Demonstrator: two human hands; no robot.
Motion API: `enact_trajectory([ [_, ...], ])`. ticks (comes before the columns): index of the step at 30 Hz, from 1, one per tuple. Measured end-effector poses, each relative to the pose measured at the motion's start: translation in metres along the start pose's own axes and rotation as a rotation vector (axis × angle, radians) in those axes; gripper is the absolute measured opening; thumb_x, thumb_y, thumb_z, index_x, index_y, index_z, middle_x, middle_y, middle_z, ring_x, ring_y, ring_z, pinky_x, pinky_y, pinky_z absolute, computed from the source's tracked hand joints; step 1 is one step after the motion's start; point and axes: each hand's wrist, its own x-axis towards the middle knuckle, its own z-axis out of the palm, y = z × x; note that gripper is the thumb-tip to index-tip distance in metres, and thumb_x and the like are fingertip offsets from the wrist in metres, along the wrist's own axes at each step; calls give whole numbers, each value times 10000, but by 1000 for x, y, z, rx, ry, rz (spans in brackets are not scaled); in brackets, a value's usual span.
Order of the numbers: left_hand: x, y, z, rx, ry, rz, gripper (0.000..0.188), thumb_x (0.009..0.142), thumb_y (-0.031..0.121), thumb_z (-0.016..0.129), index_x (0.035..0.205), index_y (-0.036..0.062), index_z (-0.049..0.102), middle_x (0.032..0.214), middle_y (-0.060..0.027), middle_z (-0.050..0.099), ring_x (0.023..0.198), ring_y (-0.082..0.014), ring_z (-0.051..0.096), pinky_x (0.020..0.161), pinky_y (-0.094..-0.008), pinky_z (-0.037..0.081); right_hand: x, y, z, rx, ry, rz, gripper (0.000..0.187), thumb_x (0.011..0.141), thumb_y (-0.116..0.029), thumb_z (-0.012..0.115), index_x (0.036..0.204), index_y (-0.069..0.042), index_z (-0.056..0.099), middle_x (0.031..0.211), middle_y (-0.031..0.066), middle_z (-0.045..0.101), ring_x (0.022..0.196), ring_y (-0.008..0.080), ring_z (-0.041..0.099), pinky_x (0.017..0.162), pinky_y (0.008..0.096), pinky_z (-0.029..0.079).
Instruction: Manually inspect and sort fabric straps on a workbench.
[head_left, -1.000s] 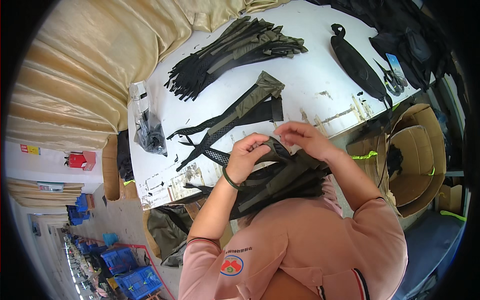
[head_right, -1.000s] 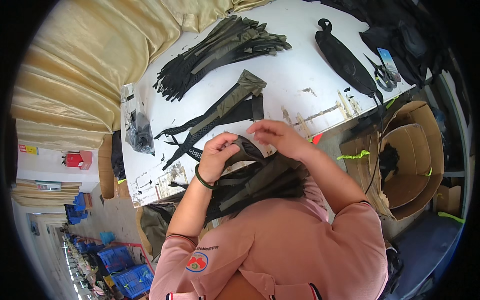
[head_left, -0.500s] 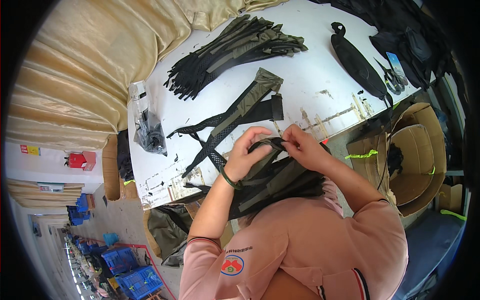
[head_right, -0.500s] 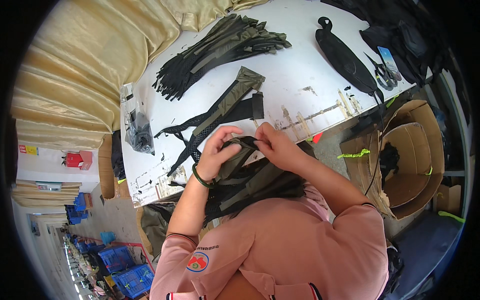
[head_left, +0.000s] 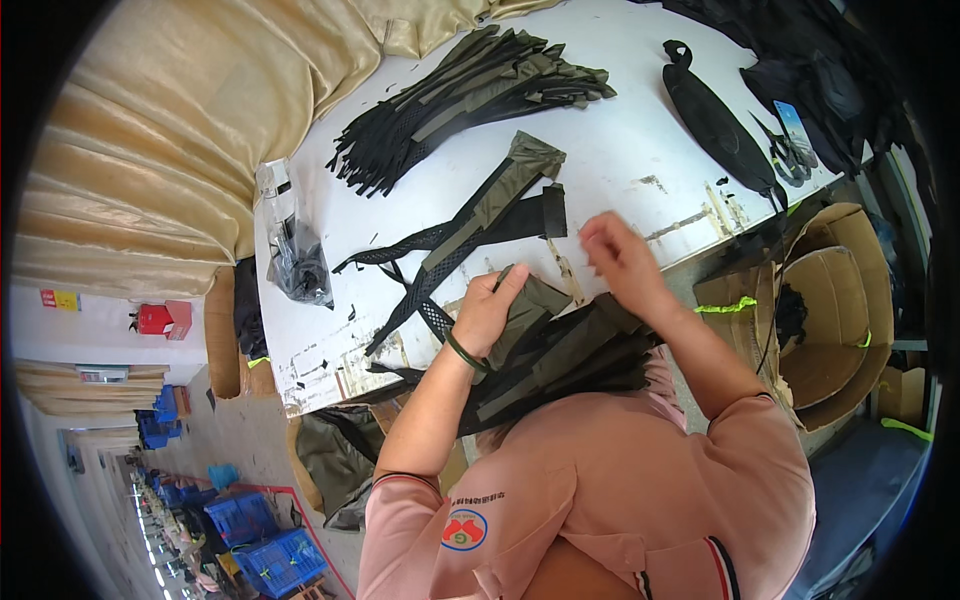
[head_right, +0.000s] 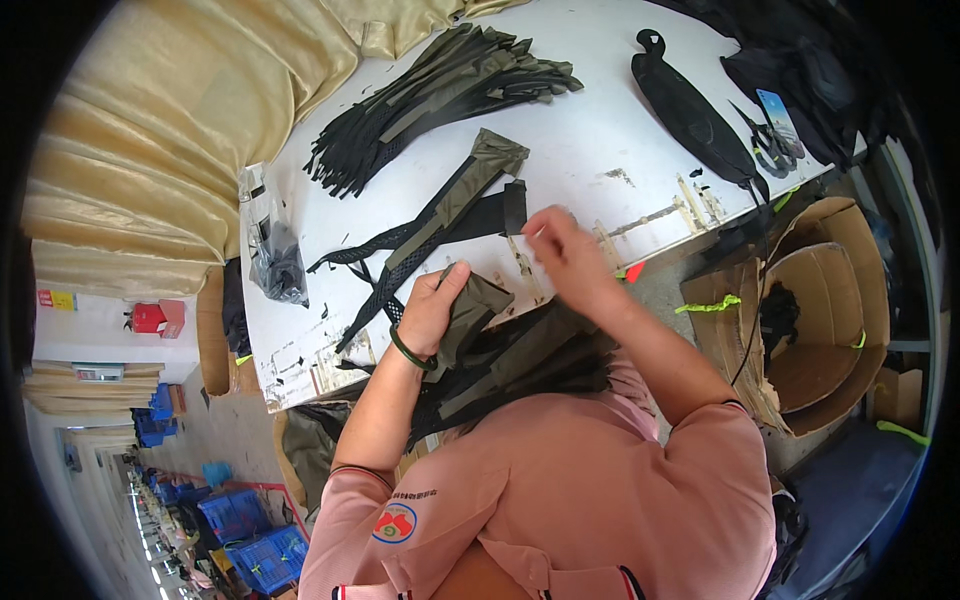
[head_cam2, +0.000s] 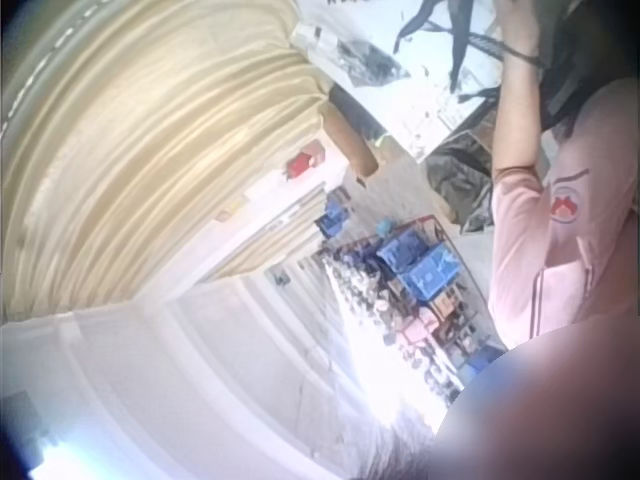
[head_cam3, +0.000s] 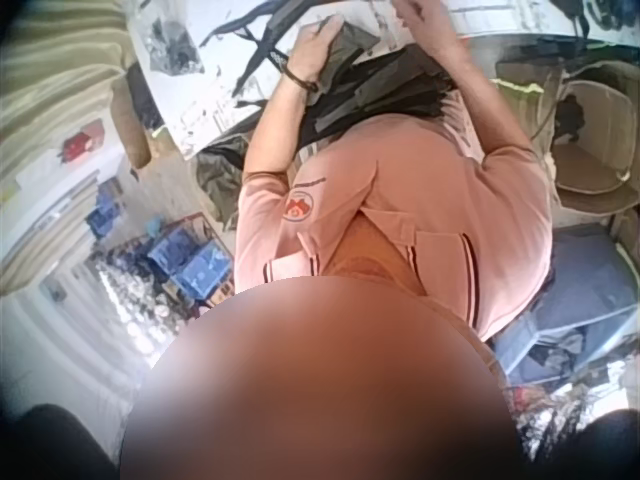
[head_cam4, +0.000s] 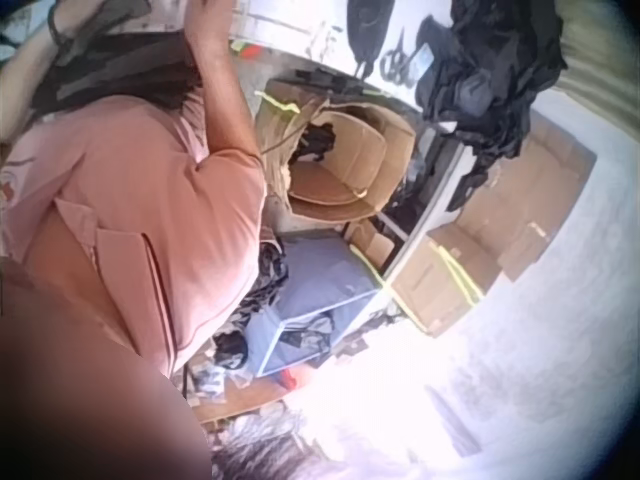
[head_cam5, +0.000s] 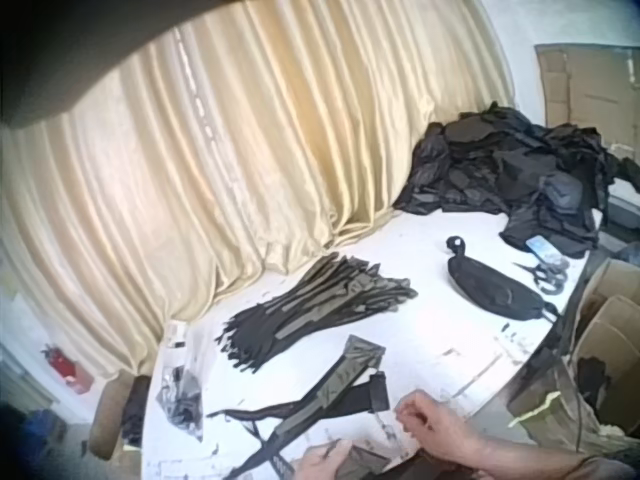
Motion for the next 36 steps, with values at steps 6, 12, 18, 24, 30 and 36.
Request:
enact_trajectory([
  [6,2,0,3,-31,-48,10,309,929,294,615,945,-9,677,810,-1,643,741,-62,549,673,-229,460,-11,-22,18,-163,-256,-47,312,886,-92,609,1179,-76,502,816,52,584,813,148,575,778,295,470],
  [12,-23,-16,-41,658,-441,76,268,809,214,730,951,7,635,709,-67,618,661,-98,539,621,-279,452,-14,-39,-47,103,-114,174,349,877,-49,603,1200,-113,488,807,-10,598,724,61,524,584,224,411],
  [18,-45,-16,-92,658,-408,-86,311,805,258,736,748,25,537,642,-99,516,583,-150,458,556,-312,396,-26,-22,-77,-201,-192,362,326,865,-34,617,1148,-113,476,617,-34,449,529,56,415,475,217,364],
  [24,-6,-8,-98,1146,34,108,296,779,300,755,871,66,599,805,-108,588,739,-241,584,672,-329,468,-50,47,-37,-863,-551,293,359,774,-184,700,1062,-78,513,821,174,657,873,381,631,738,474,477],
  [30,62,-43,-109,1457,487,325,462,723,321,766,1112,134,600,1014,-100,589,991,-321,564,792,-450,450,-37,32,-34,-945,-745,227,339,758,-274,728,984,-75,572,843,155,662,869,352,637,729,455,485],
  [36,79,-16,-127,1336,425,412,306,664,154,786,916,97,622,924,-96,597,909,-314,565,787,-425,445,-17,14,-46,-879,-440,42,339,777,-302,714,1000,-81,587,817,142,655,839,345,632,722,432,490],
])
